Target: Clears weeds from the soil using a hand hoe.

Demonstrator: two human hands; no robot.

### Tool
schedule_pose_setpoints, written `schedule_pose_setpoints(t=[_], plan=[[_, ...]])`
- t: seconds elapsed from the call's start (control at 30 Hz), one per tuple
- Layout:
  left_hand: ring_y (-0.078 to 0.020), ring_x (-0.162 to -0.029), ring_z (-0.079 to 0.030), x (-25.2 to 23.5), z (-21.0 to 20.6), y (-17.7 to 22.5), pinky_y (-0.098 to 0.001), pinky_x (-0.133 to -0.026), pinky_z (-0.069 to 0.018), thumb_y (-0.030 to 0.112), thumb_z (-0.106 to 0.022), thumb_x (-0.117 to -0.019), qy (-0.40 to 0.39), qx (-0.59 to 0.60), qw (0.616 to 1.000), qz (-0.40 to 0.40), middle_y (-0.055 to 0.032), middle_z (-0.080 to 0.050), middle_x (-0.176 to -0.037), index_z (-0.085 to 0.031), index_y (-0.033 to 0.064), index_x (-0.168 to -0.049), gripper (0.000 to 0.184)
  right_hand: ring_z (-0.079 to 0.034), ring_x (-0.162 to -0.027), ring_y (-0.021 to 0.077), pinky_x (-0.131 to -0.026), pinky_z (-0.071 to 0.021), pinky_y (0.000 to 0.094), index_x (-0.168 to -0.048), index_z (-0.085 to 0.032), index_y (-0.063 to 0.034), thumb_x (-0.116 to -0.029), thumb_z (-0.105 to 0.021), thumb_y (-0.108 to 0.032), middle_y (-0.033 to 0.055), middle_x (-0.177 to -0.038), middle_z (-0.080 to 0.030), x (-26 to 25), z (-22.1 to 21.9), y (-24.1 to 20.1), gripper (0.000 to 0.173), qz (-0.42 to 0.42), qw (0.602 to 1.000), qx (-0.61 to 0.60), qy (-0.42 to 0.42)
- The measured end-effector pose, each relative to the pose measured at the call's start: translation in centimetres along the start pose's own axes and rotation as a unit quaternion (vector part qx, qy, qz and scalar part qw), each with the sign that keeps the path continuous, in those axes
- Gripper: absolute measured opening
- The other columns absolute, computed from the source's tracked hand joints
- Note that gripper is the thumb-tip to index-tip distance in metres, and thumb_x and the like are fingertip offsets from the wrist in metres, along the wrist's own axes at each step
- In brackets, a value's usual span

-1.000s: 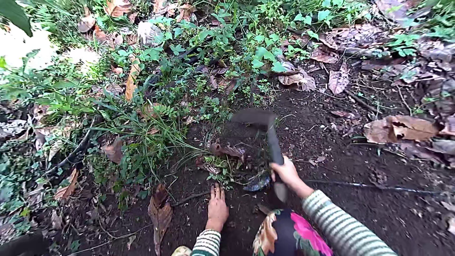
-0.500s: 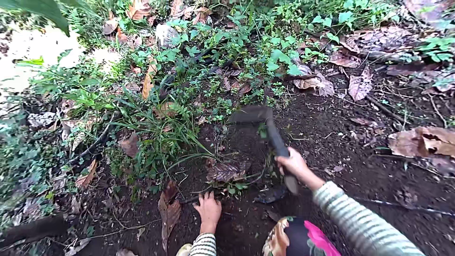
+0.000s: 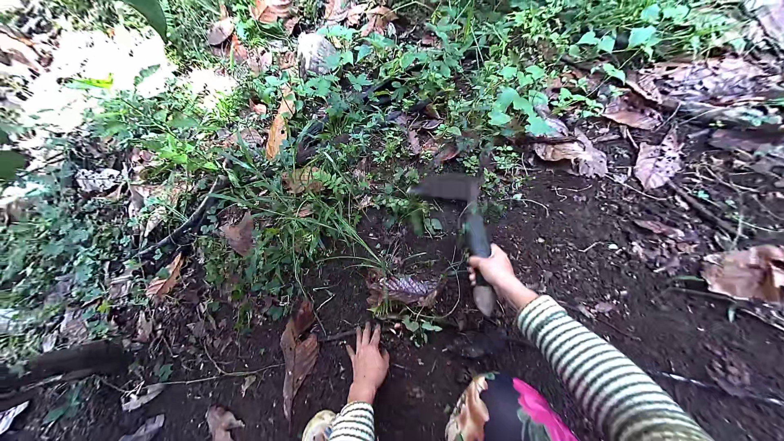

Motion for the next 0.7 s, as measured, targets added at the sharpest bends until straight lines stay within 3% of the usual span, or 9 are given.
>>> schedule_pose_setpoints(t=[0.07,0.13,0.23,0.3,0.37,0.47,0.6,0.7], plan=[[-0.0329,-0.160,-0.011,-0.2,-0.2,0.1,-0.0681,-0.123,-0.0109,0.027,-0.061,-0.0973,0.006,0.011,1.000,0.001,-0.0069,-0.023,-0.171,-0.040,0.0228,-0.159,0.066,-0.067,-0.060,0.0207,-0.059,-0.0615,0.0382,-0.144,-0.037,-0.0037,-0.0957,-0.065,-0.008,0.0124,-0.084,-0.065,-2.7,-1.2,-3.2,0.057,0.033,0.997,-0.059,0.039],[-0.0336,-0.160,-0.011,-0.1,-0.4,0.0,-0.0670,-0.124,-0.0122,0.027,-0.062,-0.0965,0.011,0.018,1.000,0.005,-0.0080,-0.022,-0.171,-0.039,0.0223,-0.160,0.067,-0.069,-0.063,0.0240,-0.062,-0.0627,0.0420,-0.145,-0.033,-0.0025,-0.0940,-0.066,-0.008,0.0157,-0.088,-0.065,-5.0,-3.5,-3.5,0.061,0.057,0.996,-0.052,0.043],[-0.0350,-0.160,-0.010,0.0,-0.8,0.2,-0.0659,-0.124,-0.0148,0.028,-0.065,-0.0948,0.023,0.019,1.000,-0.003,-0.0094,-0.020,-0.172,-0.037,0.0203,-0.161,0.072,-0.070,-0.074,0.0307,-0.070,-0.0607,0.0504,-0.147,-0.039,-0.0009,-0.0871,-0.072,-0.012,0.0210,-0.100,-0.068,-2.5,-4.9,1.7,0.070,0.051,0.986,0.148,-0.056],[-0.0345,-0.160,-0.009,0.1,-1.0,-0.2,-0.0665,-0.123,-0.0144,0.028,-0.065,-0.0943,0.028,0.014,0.999,-0.010,-0.0081,-0.018,-0.172,-0.034,0.0208,-0.162,0.075,-0.071,-0.070,0.0293,-0.067,-0.0615,0.0492,-0.146,-0.041,-0.0049,-0.0873,-0.073,-0.014,0.0191,-0.098,-0.068,0.8,-4.3,5.5,0.068,0.018,0.970,0.218,-0.103],[-0.0341,-0.160,-0.008,0.3,-1.2,-0.5,-0.0660,-0.124,-0.0144,0.026,-0.063,-0.0959,0.019,0.012,1.000,-0.012,-0.0071,-0.018,-0.173,-0.033,0.0222,-0.162,0.073,-0.069,-0.063,0.0255,-0.061,-0.0618,0.0442,-0.146,-0.041,-0.0073,-0.0912,-0.072,-0.012,0.0156,-0.090,-0.068,2.8,-2.2,7.5,0.063,-0.024,0.968,0.211,-0.132],[-0.0352,-0.159,-0.011,-0.3,-0.7,-0.5,-0.0617,-0.125,-0.0165,0.024,-0.060,-0.0983,0.014,0.026,1.000,-0.012,-0.0093,-0.021,-0.171,-0.038,0.0216,-0.160,0.066,-0.066,-0.057,0.0235,-0.055,-0.0599,0.0414,-0.141,-0.042,-0.0058,-0.0914,-0.069,-0.008,0.0134,-0.082,-0.066,2.6,0.6,4.2,0.057,-0.003,0.988,0.123,-0.094],[-0.0349,-0.159,-0.013,-0.8,-0.3,-0.2,-0.0553,-0.126,-0.0189,0.024,-0.057,-0.0996,-0.004,0.030,1.000,-0.010,-0.0110,-0.023,-0.171,-0.040,0.0200,-0.159,0.062,-0.069,-0.064,0.0240,-0.063,-0.0621,0.0423,-0.146,-0.035,-0.0006,-0.0932,-0.066,-0.009,0.0152,-0.089,-0.066,-1.7,-1.3,-3.4,0.062,0.089,0.996,-0.012,0.010],[-0.0346,-0.159,-0.014,-0.5,-0.3,-0.3,-0.0544,-0.126,-0.0199,0.023,-0.057,-0.0993,-0.001,0.028,1.000,-0.008,-0.0117,-0.024,-0.170,-0.040,0.0191,-0.159,0.062,-0.069,-0.065,0.0267,-0.064,-0.0621,0.0458,-0.148,-0.031,-0.0015,-0.0900,-0.067,-0.009,0.0179,-0.091,-0.066,-3.3,-4.8,-1.4,0.068,0.086,0.996,0.005,-0.004]])
Point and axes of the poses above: each hand's wrist, its own x-axis away from the middle knuckle, its own z-axis out of the back of the hand, y = z × x, the point moved 2 cm from there along -x, towards the middle knuckle
